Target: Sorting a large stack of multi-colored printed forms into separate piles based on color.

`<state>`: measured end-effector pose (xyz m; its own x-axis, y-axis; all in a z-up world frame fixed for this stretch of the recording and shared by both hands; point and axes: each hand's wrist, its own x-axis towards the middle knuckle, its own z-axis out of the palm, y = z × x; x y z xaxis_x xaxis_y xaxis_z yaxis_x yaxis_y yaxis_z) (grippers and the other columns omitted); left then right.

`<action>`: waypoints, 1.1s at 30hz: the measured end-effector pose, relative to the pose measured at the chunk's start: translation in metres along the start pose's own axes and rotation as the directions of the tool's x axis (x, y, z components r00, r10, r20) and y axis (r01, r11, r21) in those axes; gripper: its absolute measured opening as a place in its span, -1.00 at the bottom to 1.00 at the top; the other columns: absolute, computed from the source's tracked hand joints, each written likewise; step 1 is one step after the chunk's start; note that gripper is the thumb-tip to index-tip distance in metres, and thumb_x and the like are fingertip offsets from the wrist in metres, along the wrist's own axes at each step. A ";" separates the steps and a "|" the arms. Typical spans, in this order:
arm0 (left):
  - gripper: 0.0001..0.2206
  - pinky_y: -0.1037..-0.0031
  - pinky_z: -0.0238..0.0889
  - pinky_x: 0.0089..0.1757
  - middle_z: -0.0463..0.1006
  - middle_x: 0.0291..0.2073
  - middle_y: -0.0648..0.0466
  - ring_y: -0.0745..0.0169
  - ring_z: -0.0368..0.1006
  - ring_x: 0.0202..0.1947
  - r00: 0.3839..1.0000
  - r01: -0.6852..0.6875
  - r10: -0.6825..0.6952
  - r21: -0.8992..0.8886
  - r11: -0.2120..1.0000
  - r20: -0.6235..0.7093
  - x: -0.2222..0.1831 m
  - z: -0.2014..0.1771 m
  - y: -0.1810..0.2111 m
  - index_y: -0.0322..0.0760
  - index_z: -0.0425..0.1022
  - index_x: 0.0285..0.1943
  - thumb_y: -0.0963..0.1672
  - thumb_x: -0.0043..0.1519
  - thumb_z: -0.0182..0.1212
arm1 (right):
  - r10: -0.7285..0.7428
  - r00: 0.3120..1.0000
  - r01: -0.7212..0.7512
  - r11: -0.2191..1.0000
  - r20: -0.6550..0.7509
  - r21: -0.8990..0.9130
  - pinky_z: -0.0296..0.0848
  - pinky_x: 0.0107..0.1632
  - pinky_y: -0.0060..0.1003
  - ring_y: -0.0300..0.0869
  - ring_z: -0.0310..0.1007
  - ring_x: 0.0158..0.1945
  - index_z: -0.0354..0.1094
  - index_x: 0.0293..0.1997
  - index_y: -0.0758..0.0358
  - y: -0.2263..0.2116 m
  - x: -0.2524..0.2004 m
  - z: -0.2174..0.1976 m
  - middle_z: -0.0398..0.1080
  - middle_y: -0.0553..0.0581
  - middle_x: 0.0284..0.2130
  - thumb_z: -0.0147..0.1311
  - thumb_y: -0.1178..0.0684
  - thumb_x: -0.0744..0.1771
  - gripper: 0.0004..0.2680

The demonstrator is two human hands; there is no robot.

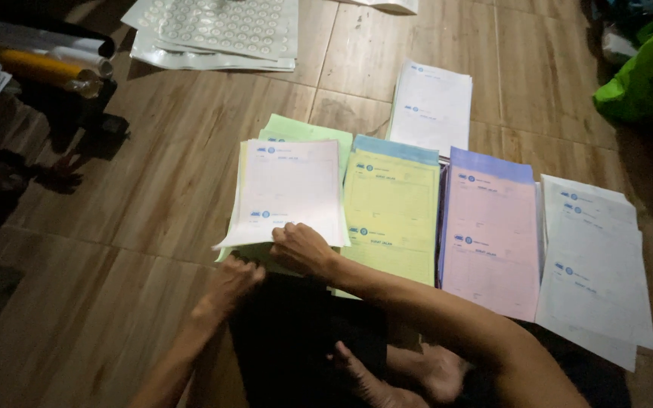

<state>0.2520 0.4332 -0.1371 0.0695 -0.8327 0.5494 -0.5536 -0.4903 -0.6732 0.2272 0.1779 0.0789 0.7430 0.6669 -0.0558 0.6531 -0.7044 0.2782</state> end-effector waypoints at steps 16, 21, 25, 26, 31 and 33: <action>-0.88 0.51 0.22 -0.49 0.52 -0.47 0.36 0.43 0.41 -0.59 0.780 0.248 -0.007 -0.299 0.922 0.626 0.140 -0.097 -0.112 0.16 0.46 -0.23 -0.12 0.31 0.24 | 0.000 0.987 -0.020 0.992 0.161 0.121 0.25 -0.53 -0.47 -0.36 0.29 -0.54 0.46 -0.13 0.04 0.008 0.003 -0.063 0.46 -0.12 -0.37 -0.18 -0.46 0.34 -0.58; -0.67 -0.17 0.00 0.37 0.55 0.24 0.04 -0.06 0.33 0.42 0.748 0.656 -0.546 -0.297 0.694 0.377 0.192 -0.146 -0.138 0.03 0.52 0.24 0.09 0.40 0.20 | 0.278 0.960 -0.250 0.832 0.018 0.495 0.57 -0.28 -0.14 -0.02 0.66 -0.28 0.47 -0.28 0.16 0.007 -0.004 -0.048 0.57 0.09 -0.32 -0.05 0.05 0.38 -0.85; -0.78 -0.09 0.09 0.35 0.62 0.21 0.09 -0.04 0.42 0.37 0.603 0.797 -0.773 -0.190 0.574 0.198 0.216 -0.184 -0.105 -0.03 0.61 0.11 0.03 0.43 0.23 | 0.436 0.886 -0.412 0.582 0.159 0.701 0.55 -0.12 -0.12 0.02 0.66 -0.21 0.52 -0.28 0.10 0.030 -0.024 -0.066 0.58 0.06 -0.35 0.06 0.04 0.39 -0.87; -0.79 0.06 0.22 0.19 0.59 0.14 -0.05 -0.12 0.43 0.16 0.625 0.779 -0.726 -0.290 0.556 0.287 0.231 -0.201 -0.096 -0.19 0.57 0.14 -0.10 0.43 0.09 | 0.492 0.844 -0.451 0.438 0.213 0.777 0.60 -0.15 -0.15 -0.04 0.67 -0.22 0.60 -0.21 0.09 0.039 -0.030 -0.066 0.63 0.09 -0.26 0.19 0.01 0.34 -0.91; -0.74 0.04 0.30 -0.03 0.54 -0.07 -0.30 -0.31 0.45 -0.11 0.691 0.680 -0.630 -0.612 0.403 0.354 0.250 -0.198 0.057 -0.49 0.50 0.05 -0.29 0.34 -0.14 | 0.623 0.760 -0.315 0.104 0.186 0.943 0.64 -0.36 -0.33 -0.26 0.65 -0.42 0.70 -0.33 0.15 0.091 -0.090 -0.066 0.69 0.10 -0.36 0.43 -0.03 0.23 -0.87; -0.76 0.16 0.15 0.26 0.52 0.29 -0.05 -0.04 0.43 0.28 0.796 0.514 -0.462 -0.839 0.175 0.391 0.261 -0.200 0.127 -0.20 0.49 0.24 -0.15 0.46 -0.03 | 0.680 0.717 -0.146 -0.068 0.153 0.987 0.32 -0.44 -0.41 -0.40 0.40 -0.46 0.64 -0.42 0.20 0.108 -0.130 -0.074 0.54 -0.08 -0.54 0.43 0.07 0.23 -0.92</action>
<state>0.0332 0.2046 0.0200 0.6357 -0.5372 0.5543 -0.7579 -0.2982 0.5802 0.1900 0.0328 0.1870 0.9993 -0.0377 0.0029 -0.0081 -0.2896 -0.9571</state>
